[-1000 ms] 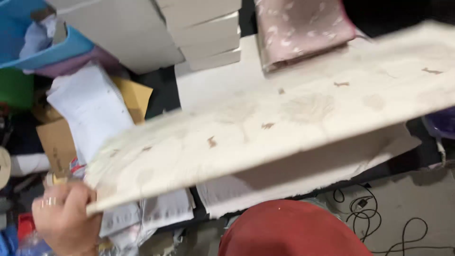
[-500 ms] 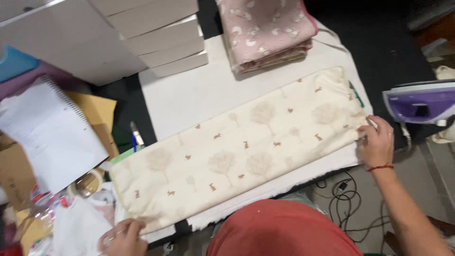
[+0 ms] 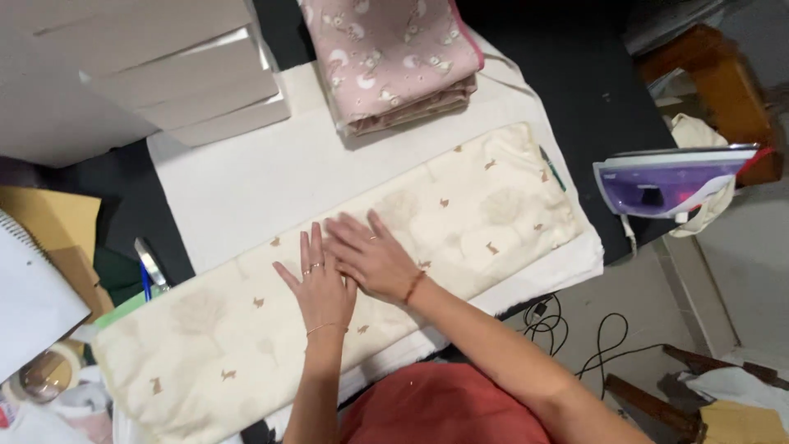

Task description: Ironing and folding fabric blankets on a work table in a factory setting.

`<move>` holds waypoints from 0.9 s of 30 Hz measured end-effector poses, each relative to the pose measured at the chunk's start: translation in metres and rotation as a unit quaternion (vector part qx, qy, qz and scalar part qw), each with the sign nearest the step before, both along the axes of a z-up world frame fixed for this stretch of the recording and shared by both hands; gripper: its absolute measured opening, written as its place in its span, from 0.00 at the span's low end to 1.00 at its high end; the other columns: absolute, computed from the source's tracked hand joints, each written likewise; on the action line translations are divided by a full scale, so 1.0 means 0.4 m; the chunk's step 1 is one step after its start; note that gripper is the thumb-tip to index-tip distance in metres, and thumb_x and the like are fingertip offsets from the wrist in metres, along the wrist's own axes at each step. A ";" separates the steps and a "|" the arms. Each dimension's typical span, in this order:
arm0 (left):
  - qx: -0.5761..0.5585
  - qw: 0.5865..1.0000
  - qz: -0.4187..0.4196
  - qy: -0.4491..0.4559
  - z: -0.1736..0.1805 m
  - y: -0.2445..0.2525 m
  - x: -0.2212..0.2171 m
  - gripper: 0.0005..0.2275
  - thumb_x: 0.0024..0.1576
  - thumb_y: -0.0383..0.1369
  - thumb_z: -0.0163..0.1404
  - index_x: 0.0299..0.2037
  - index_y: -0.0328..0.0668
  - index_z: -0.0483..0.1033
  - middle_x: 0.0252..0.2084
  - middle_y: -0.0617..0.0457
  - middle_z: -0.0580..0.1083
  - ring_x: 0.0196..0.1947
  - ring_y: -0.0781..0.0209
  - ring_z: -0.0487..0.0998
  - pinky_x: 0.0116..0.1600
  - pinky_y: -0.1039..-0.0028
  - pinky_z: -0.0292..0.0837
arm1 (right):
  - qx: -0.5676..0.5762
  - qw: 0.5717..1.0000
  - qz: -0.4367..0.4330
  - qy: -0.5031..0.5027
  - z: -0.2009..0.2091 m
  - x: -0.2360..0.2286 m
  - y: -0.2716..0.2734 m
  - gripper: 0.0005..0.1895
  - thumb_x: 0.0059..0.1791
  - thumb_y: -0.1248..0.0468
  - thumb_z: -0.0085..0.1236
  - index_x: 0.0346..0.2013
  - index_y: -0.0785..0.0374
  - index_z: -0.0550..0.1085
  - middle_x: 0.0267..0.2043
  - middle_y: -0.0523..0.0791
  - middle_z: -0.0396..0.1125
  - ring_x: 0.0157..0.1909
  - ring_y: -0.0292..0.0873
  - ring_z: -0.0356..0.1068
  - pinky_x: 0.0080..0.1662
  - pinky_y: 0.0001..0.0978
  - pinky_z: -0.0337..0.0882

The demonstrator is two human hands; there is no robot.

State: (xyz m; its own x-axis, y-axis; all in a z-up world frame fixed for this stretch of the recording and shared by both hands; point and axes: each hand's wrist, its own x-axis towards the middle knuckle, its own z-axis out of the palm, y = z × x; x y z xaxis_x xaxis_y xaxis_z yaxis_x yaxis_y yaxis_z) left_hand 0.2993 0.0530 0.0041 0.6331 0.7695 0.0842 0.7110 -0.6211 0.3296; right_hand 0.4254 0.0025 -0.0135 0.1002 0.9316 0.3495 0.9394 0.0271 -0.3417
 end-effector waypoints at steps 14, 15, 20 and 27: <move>0.071 0.977 0.191 0.058 -0.036 0.041 -0.212 0.27 0.53 0.46 0.35 0.62 0.47 0.49 0.63 0.38 0.48 0.61 0.37 0.49 0.50 0.30 0.36 | -0.099 0.939 -0.316 -0.096 -0.005 0.468 -0.381 0.19 0.46 0.63 0.41 0.48 0.72 0.64 0.58 0.57 0.53 0.60 0.57 0.50 0.55 0.56 0.48; 0.063 0.976 0.195 0.080 -0.054 0.028 -0.211 0.28 0.52 0.46 0.37 0.62 0.43 0.49 0.64 0.38 0.45 0.63 0.41 0.44 0.50 0.30 0.37 | -0.098 0.913 -0.387 -0.086 0.025 0.424 -0.403 0.17 0.46 0.62 0.45 0.42 0.72 0.67 0.48 0.56 0.58 0.51 0.55 0.55 0.50 0.51 0.53; 0.055 0.996 0.068 0.019 -0.063 -0.072 -0.042 0.29 0.47 0.46 0.43 0.58 0.45 0.55 0.63 0.42 0.49 0.64 0.49 0.46 0.55 0.34 0.34 | 0.009 0.766 -0.617 0.181 -0.037 0.402 -0.515 0.22 0.40 0.54 0.60 0.37 0.67 0.66 0.36 0.50 0.57 0.29 0.41 0.59 0.36 0.31 0.62; -0.044 0.992 -0.115 -0.024 -0.010 -0.123 0.120 0.27 0.49 0.47 0.40 0.57 0.45 0.54 0.63 0.48 0.49 0.63 0.52 0.48 0.58 0.44 0.40 | -0.220 0.660 -0.562 0.448 0.093 0.426 -0.452 0.23 0.38 0.50 0.55 0.40 0.62 0.70 0.34 0.41 0.65 0.29 0.35 0.61 0.25 0.30 0.58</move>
